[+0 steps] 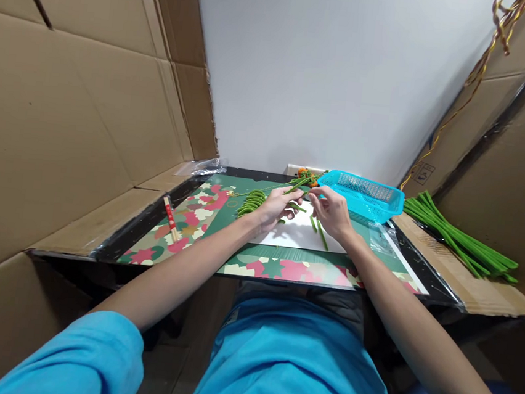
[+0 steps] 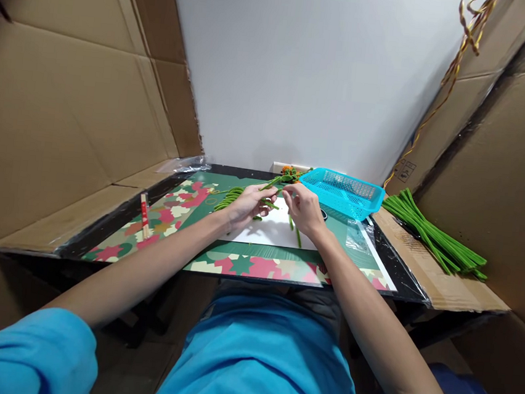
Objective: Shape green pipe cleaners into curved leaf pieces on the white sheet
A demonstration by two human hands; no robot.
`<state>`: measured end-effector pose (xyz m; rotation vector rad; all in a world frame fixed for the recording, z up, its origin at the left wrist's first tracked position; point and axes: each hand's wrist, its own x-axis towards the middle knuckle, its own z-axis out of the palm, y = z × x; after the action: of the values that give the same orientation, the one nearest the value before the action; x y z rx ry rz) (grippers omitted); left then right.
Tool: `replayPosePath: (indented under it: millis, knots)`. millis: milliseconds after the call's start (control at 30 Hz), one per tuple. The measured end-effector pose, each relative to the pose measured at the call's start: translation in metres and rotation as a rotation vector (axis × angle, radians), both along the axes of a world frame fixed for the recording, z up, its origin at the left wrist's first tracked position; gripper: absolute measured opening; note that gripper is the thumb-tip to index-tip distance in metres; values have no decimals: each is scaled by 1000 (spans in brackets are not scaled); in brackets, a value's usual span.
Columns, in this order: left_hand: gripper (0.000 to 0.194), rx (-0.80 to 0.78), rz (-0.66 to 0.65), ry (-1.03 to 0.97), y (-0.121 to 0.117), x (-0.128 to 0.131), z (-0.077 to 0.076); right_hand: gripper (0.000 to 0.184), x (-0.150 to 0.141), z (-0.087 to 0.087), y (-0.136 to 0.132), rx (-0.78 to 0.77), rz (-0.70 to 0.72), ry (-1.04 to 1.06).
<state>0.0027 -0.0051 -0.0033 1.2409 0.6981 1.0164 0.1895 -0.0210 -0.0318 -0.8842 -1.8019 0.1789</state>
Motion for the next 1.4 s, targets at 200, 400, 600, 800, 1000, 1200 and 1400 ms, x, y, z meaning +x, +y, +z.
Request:
replayPosePath:
  millis: [200,400,600,800,1000,1200,1400]
  knots:
    - [25,9,129,-108,4,-4,-2,40,-8,1,-11,-97,101,63]
    - [33,153,99,-23,8,1,-9,45,-17,4,-11,-219,206,288]
    - [39,379,101,76,17,4,-17,40,-18,5,-9,-195,103,392]
    - [34,495,105,138,18,2,-20,41,-20,5,-9,-251,103,407]
    - [25,577,123,200,14,2,-17,40,-18,4,-6,-246,100,351]
    - [25,604,176,207,9,1,-14,40,-14,0,-1,-240,91,325]
    - [17,672,197,293,7,1,-15,34,-14,-1,1,-242,74,360]
